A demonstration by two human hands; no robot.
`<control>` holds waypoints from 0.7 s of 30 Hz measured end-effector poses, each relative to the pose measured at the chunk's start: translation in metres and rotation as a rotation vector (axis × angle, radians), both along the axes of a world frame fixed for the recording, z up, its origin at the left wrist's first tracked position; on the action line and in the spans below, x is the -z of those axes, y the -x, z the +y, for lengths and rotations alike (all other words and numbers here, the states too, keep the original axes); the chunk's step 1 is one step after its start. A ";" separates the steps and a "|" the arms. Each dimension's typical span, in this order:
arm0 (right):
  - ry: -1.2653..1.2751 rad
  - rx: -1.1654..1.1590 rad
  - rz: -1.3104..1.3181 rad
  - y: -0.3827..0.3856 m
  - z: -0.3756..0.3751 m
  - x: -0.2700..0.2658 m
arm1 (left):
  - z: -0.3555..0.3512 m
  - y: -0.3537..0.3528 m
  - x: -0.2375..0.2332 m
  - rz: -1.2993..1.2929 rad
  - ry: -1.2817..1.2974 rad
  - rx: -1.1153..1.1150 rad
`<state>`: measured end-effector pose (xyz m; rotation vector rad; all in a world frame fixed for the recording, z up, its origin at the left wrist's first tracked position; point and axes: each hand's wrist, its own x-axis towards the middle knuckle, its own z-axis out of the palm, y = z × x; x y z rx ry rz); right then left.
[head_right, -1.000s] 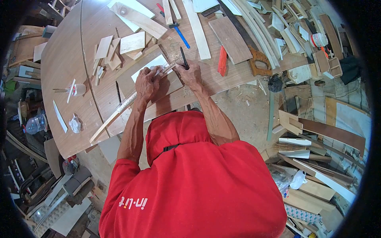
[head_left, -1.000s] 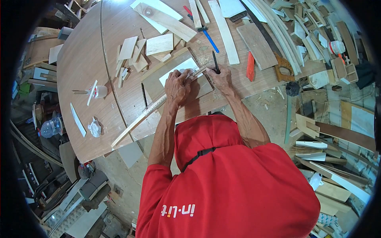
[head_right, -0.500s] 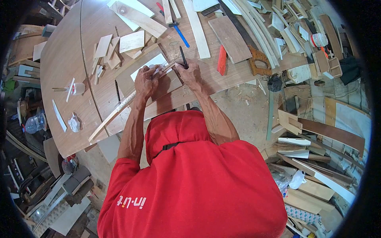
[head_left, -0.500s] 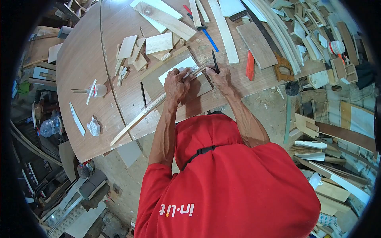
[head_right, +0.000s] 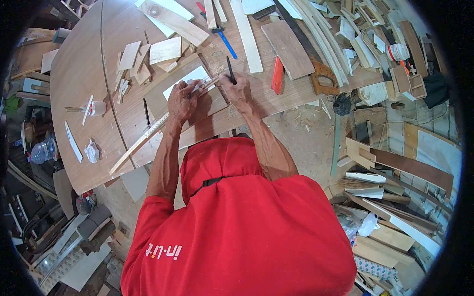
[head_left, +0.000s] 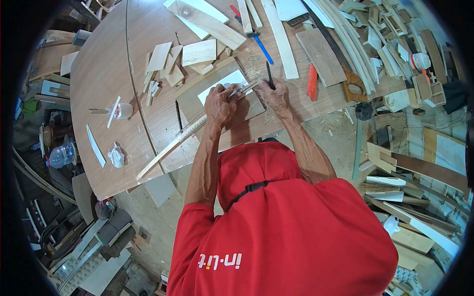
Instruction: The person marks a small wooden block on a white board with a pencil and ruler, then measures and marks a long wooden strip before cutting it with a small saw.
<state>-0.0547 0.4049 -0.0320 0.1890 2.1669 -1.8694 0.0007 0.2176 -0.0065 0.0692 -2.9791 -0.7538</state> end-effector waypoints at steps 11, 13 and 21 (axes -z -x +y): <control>0.197 0.169 0.143 0.005 0.030 -0.037 | 0.004 -0.001 -0.012 -0.017 -0.046 -0.031; 0.294 0.098 0.095 0.005 0.042 -0.038 | 0.003 0.000 -0.009 -0.003 -0.048 -0.025; 0.438 0.019 -0.008 0.004 0.045 -0.044 | 0.000 0.000 -0.005 0.018 -0.062 -0.012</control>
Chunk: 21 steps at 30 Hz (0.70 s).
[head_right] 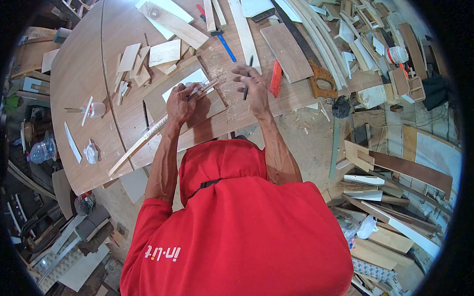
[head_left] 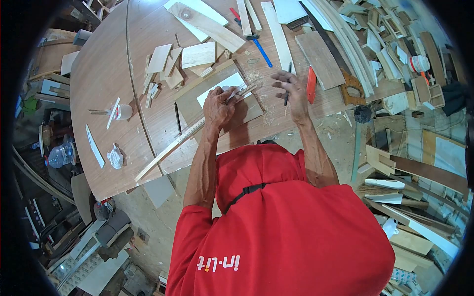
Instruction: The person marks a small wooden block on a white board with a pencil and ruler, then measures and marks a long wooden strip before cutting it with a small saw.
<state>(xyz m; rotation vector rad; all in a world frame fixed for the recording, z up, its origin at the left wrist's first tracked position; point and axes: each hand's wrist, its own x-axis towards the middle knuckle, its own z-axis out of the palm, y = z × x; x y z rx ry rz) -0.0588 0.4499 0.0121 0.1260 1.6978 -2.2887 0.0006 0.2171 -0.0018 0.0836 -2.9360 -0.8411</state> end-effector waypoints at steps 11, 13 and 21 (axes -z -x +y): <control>-0.515 -0.135 0.232 -0.021 -0.026 0.023 | 0.001 0.000 -0.004 -0.075 0.023 -0.009; -0.516 -0.122 0.231 -0.023 -0.028 0.024 | 0.001 0.000 -0.002 -0.063 0.009 -0.006; -0.598 -0.155 0.321 -0.023 -0.028 0.024 | 0.000 0.000 -0.003 -0.044 -0.028 -0.014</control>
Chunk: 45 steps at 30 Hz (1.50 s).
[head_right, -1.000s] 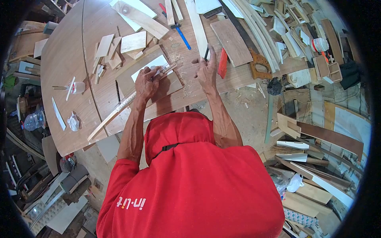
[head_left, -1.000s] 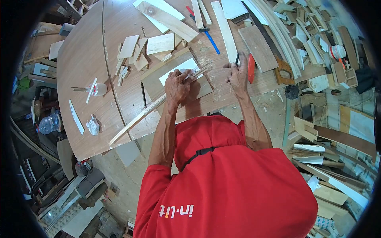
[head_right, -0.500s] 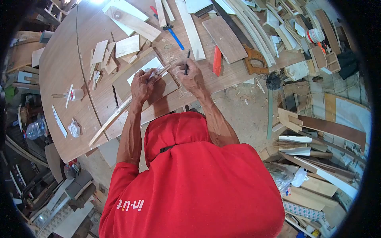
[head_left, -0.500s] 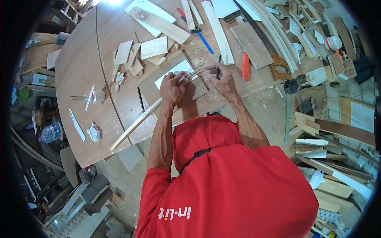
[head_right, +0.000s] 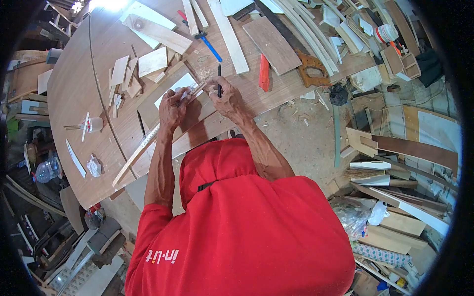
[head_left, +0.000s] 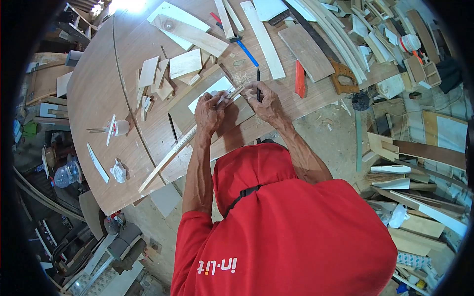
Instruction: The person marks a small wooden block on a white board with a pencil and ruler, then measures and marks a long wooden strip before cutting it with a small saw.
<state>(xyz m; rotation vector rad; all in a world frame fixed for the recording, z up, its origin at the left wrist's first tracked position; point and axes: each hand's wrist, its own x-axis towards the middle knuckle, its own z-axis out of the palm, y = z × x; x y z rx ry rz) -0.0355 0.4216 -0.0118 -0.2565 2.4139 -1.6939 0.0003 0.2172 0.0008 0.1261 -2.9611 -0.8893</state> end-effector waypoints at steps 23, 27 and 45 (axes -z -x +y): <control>-0.076 -0.099 -0.010 0.007 0.004 -0.013 | 0.000 0.000 0.005 0.006 -0.008 -0.011; 0.401 -0.093 -0.032 0.006 0.015 -0.019 | 0.000 0.001 0.004 0.019 -0.003 -0.001; 0.480 0.118 -0.277 0.007 0.014 -0.019 | -0.002 0.000 0.004 0.027 0.008 0.002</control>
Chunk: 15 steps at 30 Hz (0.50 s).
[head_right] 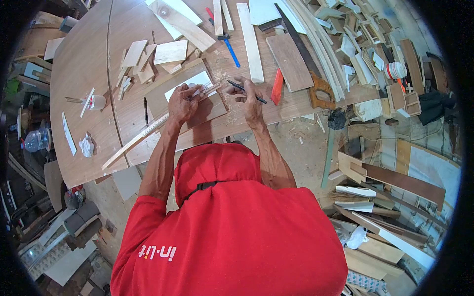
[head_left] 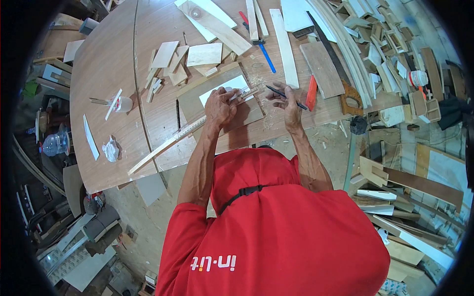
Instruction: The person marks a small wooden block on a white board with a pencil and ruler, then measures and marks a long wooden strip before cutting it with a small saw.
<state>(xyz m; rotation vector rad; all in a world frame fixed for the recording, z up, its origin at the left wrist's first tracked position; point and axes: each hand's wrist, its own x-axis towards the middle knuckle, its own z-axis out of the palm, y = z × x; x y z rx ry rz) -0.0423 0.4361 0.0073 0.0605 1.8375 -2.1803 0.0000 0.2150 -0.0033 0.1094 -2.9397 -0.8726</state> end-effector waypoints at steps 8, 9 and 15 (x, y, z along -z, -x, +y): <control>-0.266 -0.041 0.206 0.002 -0.010 0.007 | 0.001 0.000 -0.003 -0.047 0.012 0.018; -0.266 -0.043 0.206 0.001 -0.013 0.008 | 0.001 0.000 -0.003 -0.047 0.012 0.016; -0.258 -0.066 0.271 0.004 -0.013 0.018 | 0.001 0.001 -0.004 -0.047 0.014 0.018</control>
